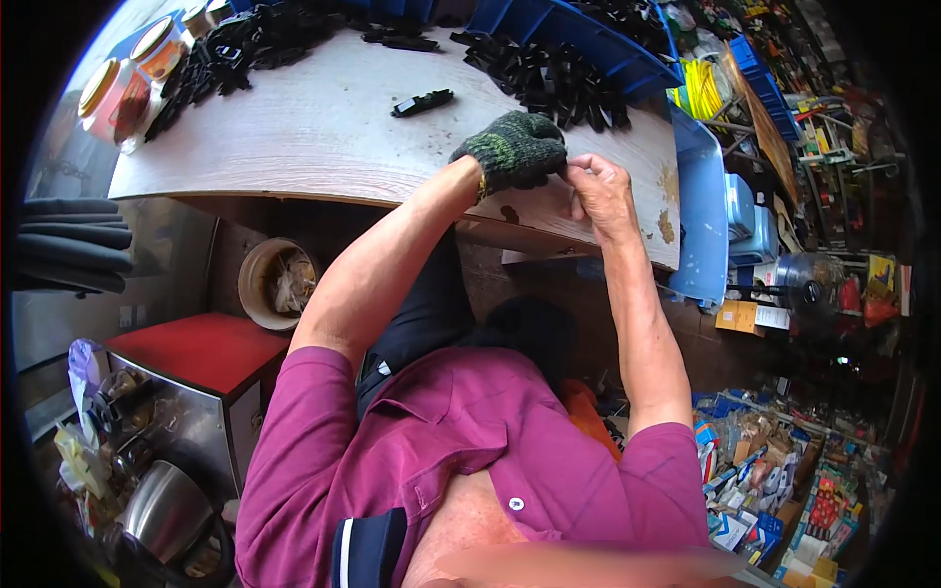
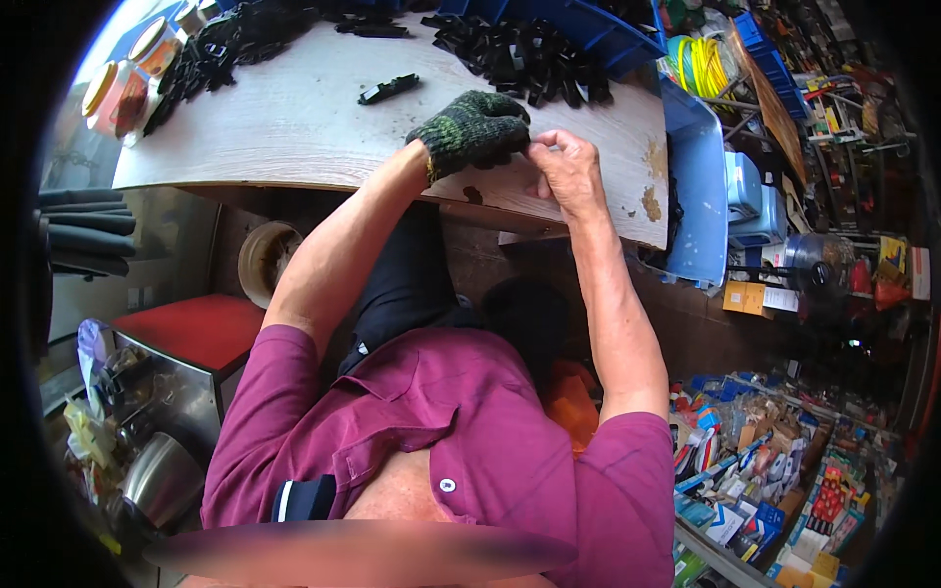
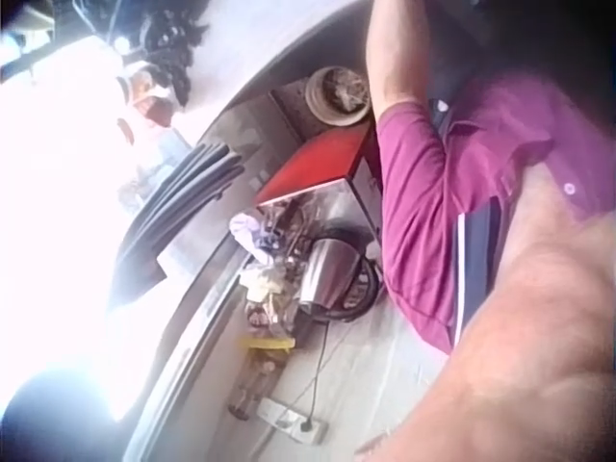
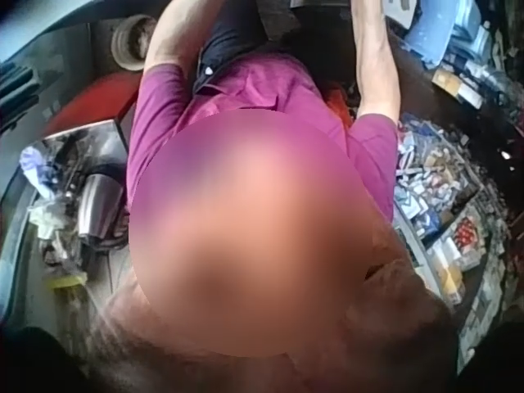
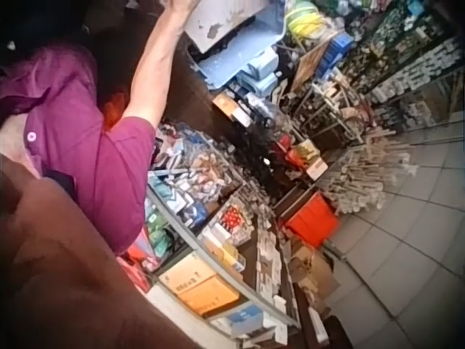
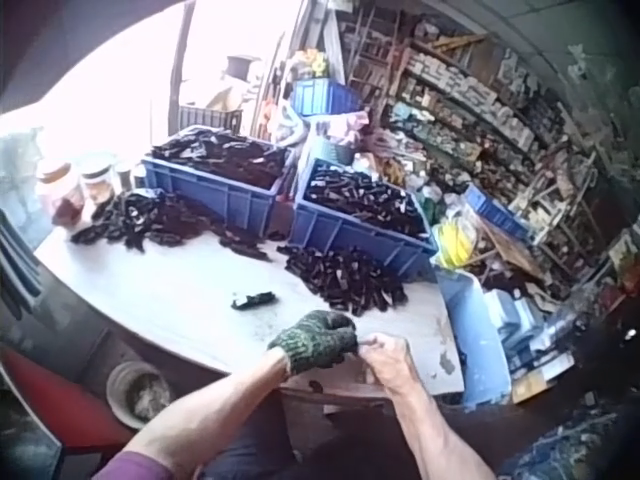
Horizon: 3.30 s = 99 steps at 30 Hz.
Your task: Inspecting small black plastic components and sorting them into blue storage bins on a workbench.
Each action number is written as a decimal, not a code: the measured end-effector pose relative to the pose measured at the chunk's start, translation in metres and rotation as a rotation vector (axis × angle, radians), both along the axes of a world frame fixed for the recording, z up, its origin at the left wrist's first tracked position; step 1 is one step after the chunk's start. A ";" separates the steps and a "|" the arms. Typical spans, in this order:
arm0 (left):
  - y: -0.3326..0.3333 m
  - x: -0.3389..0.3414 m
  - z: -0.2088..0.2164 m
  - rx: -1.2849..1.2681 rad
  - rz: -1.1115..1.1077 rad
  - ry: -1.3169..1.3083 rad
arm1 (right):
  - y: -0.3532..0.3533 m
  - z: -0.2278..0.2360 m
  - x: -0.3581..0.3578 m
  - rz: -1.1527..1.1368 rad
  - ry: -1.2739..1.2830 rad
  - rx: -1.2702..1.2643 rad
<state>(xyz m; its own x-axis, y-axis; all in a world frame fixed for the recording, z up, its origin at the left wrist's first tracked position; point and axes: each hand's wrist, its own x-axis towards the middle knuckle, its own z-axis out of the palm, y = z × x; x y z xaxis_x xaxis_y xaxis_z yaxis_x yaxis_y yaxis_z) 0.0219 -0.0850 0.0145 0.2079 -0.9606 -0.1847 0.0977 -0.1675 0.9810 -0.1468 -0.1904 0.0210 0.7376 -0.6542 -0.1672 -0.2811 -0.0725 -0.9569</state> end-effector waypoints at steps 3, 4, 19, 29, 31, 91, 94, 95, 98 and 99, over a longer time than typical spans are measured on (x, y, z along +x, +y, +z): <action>0.008 -0.001 -0.006 -0.068 0.033 0.074 | 0.008 0.003 -0.002 -0.010 -0.008 0.027; 0.010 -0.002 -0.008 -0.079 0.066 0.057 | 0.010 0.004 -0.001 0.009 -0.048 0.059; 0.035 -0.042 -0.027 -0.420 0.470 -0.682 | 0.033 -0.027 0.011 -0.216 -0.262 0.124; 0.081 0.059 -0.017 0.152 0.650 -1.487 | 0.056 -0.006 0.018 -0.292 -0.360 0.302; 0.078 0.057 -0.025 0.105 0.600 -1.506 | 0.056 -0.009 0.020 -0.294 -0.393 0.297; 0.051 -0.050 -0.020 -0.381 0.281 0.207 | 0.064 -0.014 -0.004 -0.223 -0.482 0.102; 0.045 -0.047 -0.029 -0.440 0.243 0.142 | 0.065 -0.014 -0.003 -0.266 -0.488 0.102; 0.044 -0.051 -0.028 -0.444 0.239 0.139 | 0.063 -0.015 -0.004 -0.267 -0.492 0.098; 0.042 -0.060 -0.025 -0.414 0.298 0.166 | 0.050 -0.016 -0.014 -0.311 -0.573 0.202; 0.042 -0.060 -0.026 -0.419 0.300 0.164 | 0.048 -0.004 -0.016 -0.345 -0.552 0.223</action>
<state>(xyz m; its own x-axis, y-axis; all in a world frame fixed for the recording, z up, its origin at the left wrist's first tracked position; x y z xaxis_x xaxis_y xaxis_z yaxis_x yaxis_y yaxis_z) -0.0386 -0.0428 -0.0114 0.4852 -0.8616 0.1489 0.2382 0.2941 0.9256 -0.1629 -0.1419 0.0172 0.5090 -0.8607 0.0158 0.2804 0.1484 -0.9483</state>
